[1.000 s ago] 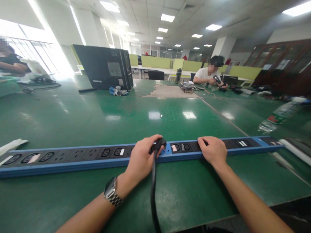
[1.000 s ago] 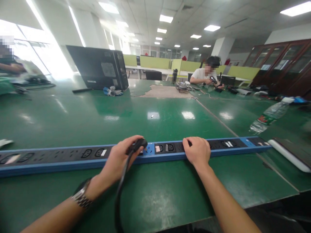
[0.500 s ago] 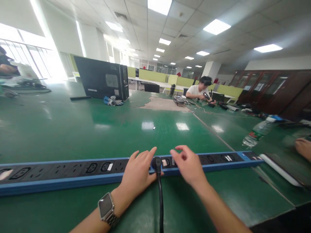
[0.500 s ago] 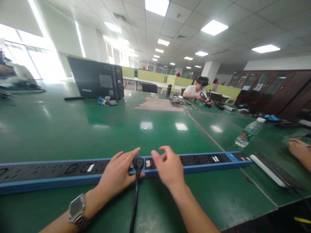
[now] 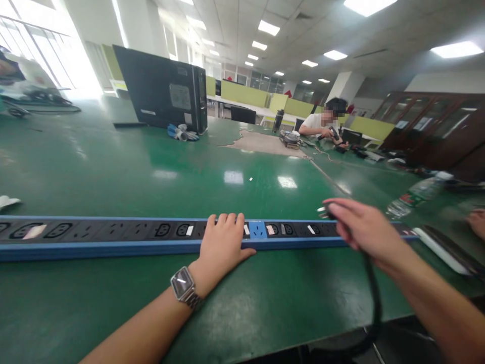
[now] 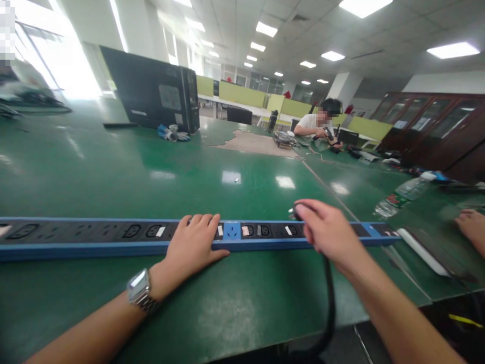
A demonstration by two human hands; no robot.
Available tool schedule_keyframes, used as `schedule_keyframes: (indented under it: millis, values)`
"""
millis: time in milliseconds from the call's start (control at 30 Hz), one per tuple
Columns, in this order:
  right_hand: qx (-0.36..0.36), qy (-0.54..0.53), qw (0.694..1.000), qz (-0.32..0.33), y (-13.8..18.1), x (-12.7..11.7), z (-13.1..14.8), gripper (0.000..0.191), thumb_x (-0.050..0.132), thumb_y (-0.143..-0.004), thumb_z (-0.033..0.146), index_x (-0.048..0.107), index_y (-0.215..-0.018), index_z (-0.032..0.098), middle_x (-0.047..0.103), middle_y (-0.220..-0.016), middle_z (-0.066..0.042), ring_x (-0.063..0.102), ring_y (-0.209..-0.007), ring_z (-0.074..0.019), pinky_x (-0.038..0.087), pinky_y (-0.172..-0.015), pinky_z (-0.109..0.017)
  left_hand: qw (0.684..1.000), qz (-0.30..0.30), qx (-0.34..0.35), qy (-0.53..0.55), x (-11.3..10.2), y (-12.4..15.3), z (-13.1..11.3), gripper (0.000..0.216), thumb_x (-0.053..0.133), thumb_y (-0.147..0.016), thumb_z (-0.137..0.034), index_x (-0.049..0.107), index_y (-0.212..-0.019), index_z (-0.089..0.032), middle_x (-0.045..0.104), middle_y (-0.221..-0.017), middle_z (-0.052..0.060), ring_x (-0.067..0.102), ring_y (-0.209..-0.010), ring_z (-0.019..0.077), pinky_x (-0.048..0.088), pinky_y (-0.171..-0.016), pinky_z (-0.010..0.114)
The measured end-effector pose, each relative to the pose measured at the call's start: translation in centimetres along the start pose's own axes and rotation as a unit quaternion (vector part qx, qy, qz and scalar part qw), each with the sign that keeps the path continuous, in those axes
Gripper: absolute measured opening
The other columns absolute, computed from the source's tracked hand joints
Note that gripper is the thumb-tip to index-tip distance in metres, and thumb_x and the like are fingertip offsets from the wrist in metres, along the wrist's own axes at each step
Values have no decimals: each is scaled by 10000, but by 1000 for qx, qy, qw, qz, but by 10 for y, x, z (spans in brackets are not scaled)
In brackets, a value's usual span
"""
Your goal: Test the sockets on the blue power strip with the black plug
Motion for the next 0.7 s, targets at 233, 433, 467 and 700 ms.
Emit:
schedule_keyframes:
  millis: [233, 433, 467, 700]
  values:
    - [-40, 224, 967, 113, -12, 48, -34, 343, 511, -850, 432, 751, -869, 187, 630, -533, -30, 603, -513, -180, 395, -508, -268, 1000, -10, 10, 6, 1, 0, 1, 698, 730, -702, -591, 562, -1227, -164, 653, -1147, 171, 572, -1082, 363, 379, -963, 501]
    - [-28, 219, 975, 37, -17, 25, -11, 318, 595, -819, 461, 720, -864, 172, 637, -596, -63, 569, -545, -172, 372, -543, -286, 1000, -18, 10, -3, 1, 1, 1, 676, 697, -718, -607, 570, -1205, -155, 659, -1113, 174, 581, -1038, 369, 390, -939, 513]
    - [-21, 186, 982, 20, -19, 7, -6, 393, 532, -859, 499, 711, -942, 160, 609, -561, -46, 527, -489, -147, 359, -520, -287, 1000, -18, 12, -5, 1, 1, 1, 674, 697, -719, -605, 573, -1199, -149, 658, -1110, 178, 580, -1038, 373, 391, -936, 517]
    - [135, 209, 969, -13, -37, -109, -69, 583, 602, -763, 635, 719, -947, 95, 574, -465, -44, 467, -389, -126, 310, -471, -311, 1000, -12, 16, -23, 2, -1, 1, 714, 716, -695, -613, 566, -1207, -139, 655, -1113, 175, 581, -1044, 371, 391, -945, 512]
Point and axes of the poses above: each hand's wrist, its own y-axis away from the middle knuckle, its own x-axis out of the palm, z = x × y, the point moved 4 cm from there along -y, towards the middle knuckle
